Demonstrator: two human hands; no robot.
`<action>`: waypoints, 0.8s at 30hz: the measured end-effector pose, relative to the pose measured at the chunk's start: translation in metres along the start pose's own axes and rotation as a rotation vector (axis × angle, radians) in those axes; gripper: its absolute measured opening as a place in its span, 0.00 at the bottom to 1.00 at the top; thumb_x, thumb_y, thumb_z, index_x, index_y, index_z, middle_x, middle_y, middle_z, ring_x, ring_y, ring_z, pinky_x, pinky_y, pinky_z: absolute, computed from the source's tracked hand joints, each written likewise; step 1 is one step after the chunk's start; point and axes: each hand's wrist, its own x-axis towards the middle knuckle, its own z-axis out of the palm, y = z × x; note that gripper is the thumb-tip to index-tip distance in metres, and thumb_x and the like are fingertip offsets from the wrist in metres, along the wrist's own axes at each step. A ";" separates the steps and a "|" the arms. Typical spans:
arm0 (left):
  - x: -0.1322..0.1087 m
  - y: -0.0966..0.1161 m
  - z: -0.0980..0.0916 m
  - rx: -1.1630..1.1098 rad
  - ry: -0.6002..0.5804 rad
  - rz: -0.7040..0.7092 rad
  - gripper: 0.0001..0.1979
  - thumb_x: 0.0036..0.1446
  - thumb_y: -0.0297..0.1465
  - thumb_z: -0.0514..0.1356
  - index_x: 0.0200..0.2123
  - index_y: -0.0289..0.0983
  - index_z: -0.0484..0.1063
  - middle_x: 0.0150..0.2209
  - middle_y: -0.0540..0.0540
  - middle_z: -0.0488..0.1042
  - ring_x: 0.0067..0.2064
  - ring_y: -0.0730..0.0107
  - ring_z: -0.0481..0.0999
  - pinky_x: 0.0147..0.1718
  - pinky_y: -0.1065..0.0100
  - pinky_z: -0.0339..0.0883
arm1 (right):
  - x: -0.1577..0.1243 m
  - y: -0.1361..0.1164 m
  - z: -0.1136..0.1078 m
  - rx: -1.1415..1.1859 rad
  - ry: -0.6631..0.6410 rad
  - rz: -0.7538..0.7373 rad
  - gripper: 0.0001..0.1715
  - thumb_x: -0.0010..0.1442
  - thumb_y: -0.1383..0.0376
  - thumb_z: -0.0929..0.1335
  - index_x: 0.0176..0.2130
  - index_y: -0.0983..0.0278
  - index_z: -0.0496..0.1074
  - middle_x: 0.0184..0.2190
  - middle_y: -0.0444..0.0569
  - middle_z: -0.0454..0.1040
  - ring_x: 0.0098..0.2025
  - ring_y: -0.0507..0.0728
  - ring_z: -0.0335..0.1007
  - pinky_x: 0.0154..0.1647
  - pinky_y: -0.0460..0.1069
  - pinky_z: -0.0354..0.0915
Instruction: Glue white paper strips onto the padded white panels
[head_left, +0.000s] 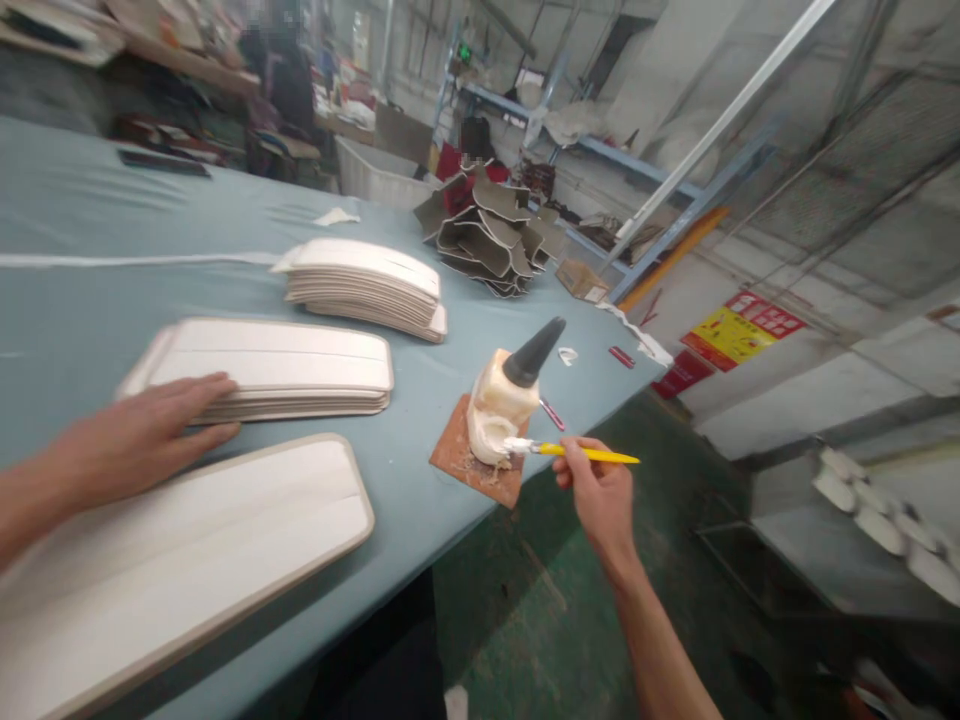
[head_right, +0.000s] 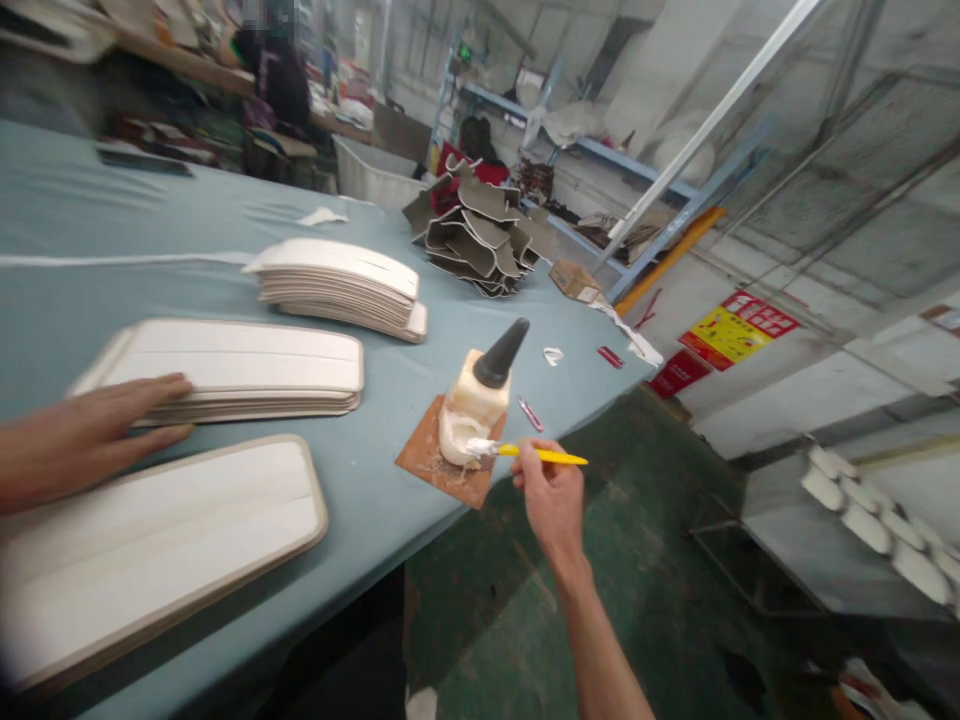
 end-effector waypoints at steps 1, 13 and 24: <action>-0.006 0.008 -0.006 0.000 -0.024 0.013 0.45 0.60 0.55 0.44 0.68 0.27 0.65 0.71 0.32 0.68 0.73 0.48 0.67 0.74 0.48 0.58 | -0.001 -0.006 0.007 0.051 0.002 0.002 0.25 0.58 0.45 0.76 0.37 0.65 0.79 0.22 0.45 0.77 0.21 0.53 0.69 0.23 0.47 0.66; -0.025 0.035 -0.015 0.038 0.050 0.057 0.26 0.70 0.34 0.49 0.66 0.34 0.70 0.71 0.32 0.69 0.73 0.51 0.68 0.74 0.49 0.62 | 0.009 -0.101 0.232 0.541 -0.454 0.002 0.25 0.59 0.45 0.71 0.38 0.63 0.77 0.23 0.41 0.70 0.20 0.49 0.58 0.19 0.45 0.55; -0.023 0.035 -0.019 -0.013 -0.008 0.035 0.21 0.70 0.33 0.52 0.62 0.38 0.73 0.69 0.36 0.71 0.71 0.51 0.71 0.70 0.50 0.67 | 0.002 -0.118 0.372 0.406 -0.738 -0.145 0.18 0.63 0.50 0.69 0.36 0.62 0.75 0.25 0.43 0.76 0.23 0.51 0.63 0.23 0.46 0.58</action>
